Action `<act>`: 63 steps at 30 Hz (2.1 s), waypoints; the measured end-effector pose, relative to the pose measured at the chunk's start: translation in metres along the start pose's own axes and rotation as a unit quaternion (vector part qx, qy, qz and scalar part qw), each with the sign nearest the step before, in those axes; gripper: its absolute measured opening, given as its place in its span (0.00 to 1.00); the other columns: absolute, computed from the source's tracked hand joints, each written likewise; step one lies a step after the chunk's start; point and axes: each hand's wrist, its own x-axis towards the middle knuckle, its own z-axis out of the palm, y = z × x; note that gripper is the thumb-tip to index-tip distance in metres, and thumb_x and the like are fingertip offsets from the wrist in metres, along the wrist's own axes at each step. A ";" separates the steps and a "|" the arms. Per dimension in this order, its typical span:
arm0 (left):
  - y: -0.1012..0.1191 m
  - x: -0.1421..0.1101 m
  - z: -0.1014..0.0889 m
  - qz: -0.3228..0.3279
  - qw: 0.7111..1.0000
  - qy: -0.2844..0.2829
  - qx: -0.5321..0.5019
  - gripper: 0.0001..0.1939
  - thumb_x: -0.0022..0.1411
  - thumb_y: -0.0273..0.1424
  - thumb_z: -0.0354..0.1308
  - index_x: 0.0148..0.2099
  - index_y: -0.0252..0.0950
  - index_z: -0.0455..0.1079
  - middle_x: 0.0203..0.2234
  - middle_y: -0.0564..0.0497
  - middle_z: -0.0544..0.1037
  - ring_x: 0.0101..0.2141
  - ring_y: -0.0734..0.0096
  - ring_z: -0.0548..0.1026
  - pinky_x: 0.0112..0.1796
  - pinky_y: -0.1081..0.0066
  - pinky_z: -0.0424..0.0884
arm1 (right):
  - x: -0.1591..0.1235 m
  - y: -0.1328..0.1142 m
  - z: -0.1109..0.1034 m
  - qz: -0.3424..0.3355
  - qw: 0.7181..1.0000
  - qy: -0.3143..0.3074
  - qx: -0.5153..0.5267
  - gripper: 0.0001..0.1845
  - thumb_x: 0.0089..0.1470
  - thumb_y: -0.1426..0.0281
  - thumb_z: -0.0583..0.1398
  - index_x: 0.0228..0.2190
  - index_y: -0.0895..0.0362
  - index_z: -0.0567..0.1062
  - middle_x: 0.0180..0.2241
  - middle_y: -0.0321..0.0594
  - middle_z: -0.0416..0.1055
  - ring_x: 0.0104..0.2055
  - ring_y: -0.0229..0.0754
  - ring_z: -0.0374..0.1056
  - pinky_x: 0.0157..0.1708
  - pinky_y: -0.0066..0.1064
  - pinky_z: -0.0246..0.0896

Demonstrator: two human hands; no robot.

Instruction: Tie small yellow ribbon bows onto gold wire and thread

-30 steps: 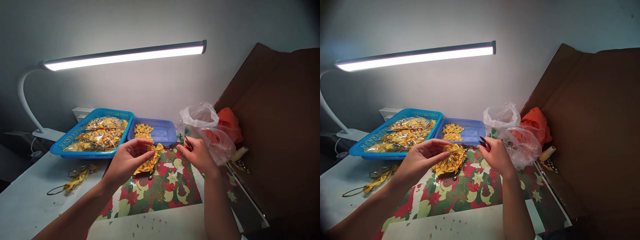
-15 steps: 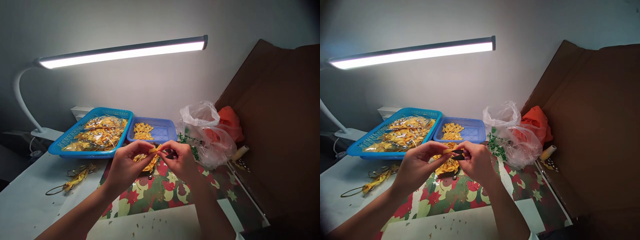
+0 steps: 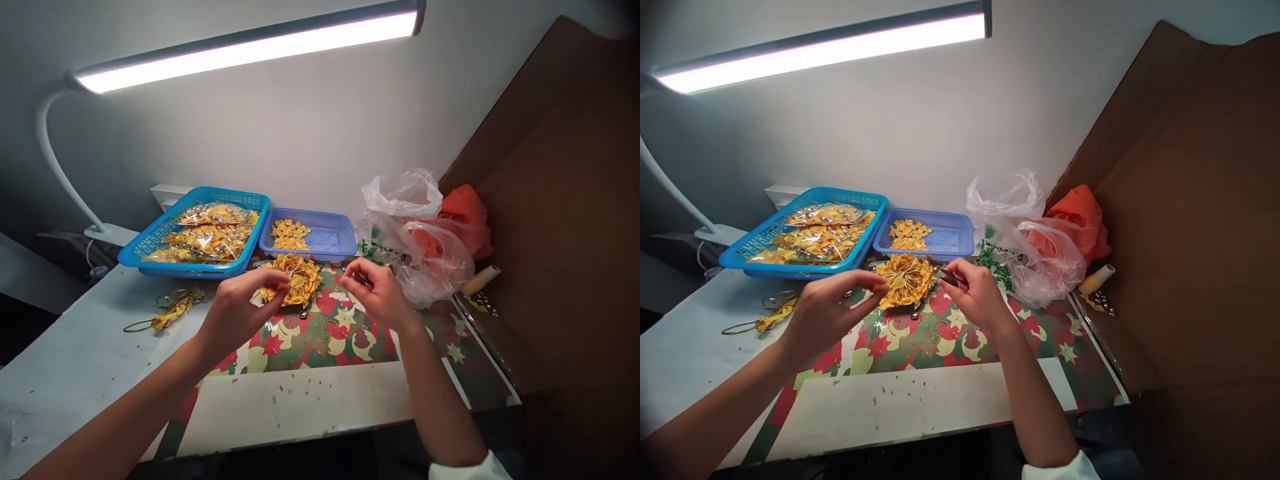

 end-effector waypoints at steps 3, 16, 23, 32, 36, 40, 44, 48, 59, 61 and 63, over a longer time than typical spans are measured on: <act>-0.028 -0.040 0.002 0.011 0.998 -0.060 0.036 0.08 0.63 0.31 0.55 0.32 0.39 0.73 0.29 0.51 0.81 0.31 0.65 0.78 0.34 0.70 0.73 | -0.017 0.032 0.014 0.057 0.996 -0.048 -0.038 0.10 0.56 0.64 0.59 0.27 0.56 0.73 0.23 0.32 0.66 0.24 0.36 0.59 0.26 0.27 0.52; -0.048 -0.088 0.023 0.125 0.971 -0.091 0.181 0.09 0.65 0.26 0.55 0.42 0.40 0.76 0.47 0.45 0.81 0.47 0.52 0.74 0.47 0.56 0.66 | -0.028 0.101 0.044 0.112 0.990 -0.005 -0.086 0.08 0.51 0.69 0.61 0.35 0.55 0.75 0.28 0.37 0.74 0.30 0.42 0.66 0.30 0.30 0.56; -0.054 -0.051 0.046 0.171 0.956 -0.195 0.139 0.13 0.68 0.28 0.52 0.32 0.41 0.74 0.30 0.50 0.79 0.33 0.63 0.72 0.35 0.65 0.63 | -0.033 0.112 0.050 0.102 0.992 0.046 -0.057 0.04 0.50 0.69 0.58 0.28 0.55 0.73 0.22 0.33 0.65 0.26 0.39 0.60 0.28 0.29 0.52; -0.042 -0.041 0.046 0.080 0.979 -0.185 -0.010 0.12 0.67 0.27 0.50 0.30 0.38 0.68 0.28 0.48 0.77 0.31 0.63 0.71 0.34 0.66 0.65 | -0.034 0.103 0.060 0.093 0.992 0.077 0.047 0.06 0.48 0.66 0.61 0.26 0.56 0.71 0.21 0.31 0.61 0.24 0.37 0.55 0.26 0.29 0.50; -0.014 -0.031 0.050 -0.030 0.986 -0.106 -0.126 0.10 0.71 0.32 0.46 0.36 0.38 0.65 0.33 0.48 0.77 0.34 0.66 0.74 0.36 0.68 0.70 | -0.036 0.090 0.067 0.093 0.985 0.065 0.131 0.11 0.49 0.61 0.62 0.29 0.56 0.73 0.19 0.27 0.51 0.22 0.34 0.49 0.23 0.27 0.48; 0.004 -0.024 0.065 -0.124 0.962 -0.060 -0.237 0.11 0.71 0.36 0.45 0.38 0.38 0.64 0.31 0.49 0.76 0.31 0.69 0.75 0.33 0.71 0.73 | -0.040 0.079 0.072 0.093 0.976 0.012 0.198 0.16 0.45 0.59 0.66 0.34 0.57 0.78 0.18 0.25 0.47 0.21 0.33 0.45 0.22 0.27 0.46; 0.007 -0.022 0.076 -0.174 0.932 -0.054 -0.313 0.13 0.69 0.39 0.51 0.35 0.37 0.68 0.31 0.49 0.76 0.31 0.70 0.74 0.33 0.72 0.72 | -0.041 0.074 0.080 0.101 0.968 -0.011 0.229 0.21 0.39 0.59 0.70 0.36 0.56 0.79 0.17 0.24 0.47 0.20 0.32 0.44 0.21 0.26 0.44; 0.005 -0.027 0.081 -0.195 0.910 -0.045 -0.363 0.15 0.67 0.42 0.54 0.33 0.36 0.68 0.30 0.50 0.76 0.31 0.70 0.73 0.32 0.72 0.71 | -0.040 0.075 0.089 0.136 0.962 0.027 0.236 0.17 0.47 0.55 0.65 0.31 0.57 0.77 0.17 0.26 0.50 0.20 0.33 0.46 0.20 0.26 0.45; 0.005 -0.046 0.086 -0.118 0.900 -0.020 -0.419 0.14 0.68 0.40 0.55 0.33 0.38 0.68 0.27 0.53 0.72 0.30 0.72 0.71 0.33 0.75 0.68 | -0.040 0.076 0.085 0.240 0.937 -0.035 0.253 0.26 0.52 0.49 0.58 0.22 0.59 0.75 0.11 0.29 0.57 0.15 0.31 0.50 0.16 0.26 0.46; 0.007 -0.048 0.087 -0.097 0.901 -0.028 -0.421 0.12 0.69 0.38 0.55 0.34 0.38 0.69 0.27 0.52 0.73 0.30 0.71 0.71 0.33 0.74 0.68 | -0.040 0.073 0.087 0.248 0.937 -0.036 0.245 0.21 0.48 0.53 0.63 0.22 0.59 0.75 0.13 0.28 0.56 0.16 0.30 0.49 0.17 0.25 0.43; 0.008 -0.051 0.087 -0.078 0.903 -0.035 -0.422 0.11 0.70 0.37 0.54 0.35 0.38 0.69 0.28 0.51 0.74 0.31 0.70 0.72 0.33 0.73 0.68 | -0.041 0.071 0.089 0.258 0.938 -0.023 0.231 0.17 0.44 0.57 0.66 0.21 0.59 0.74 0.14 0.26 0.56 0.17 0.29 0.48 0.18 0.24 0.42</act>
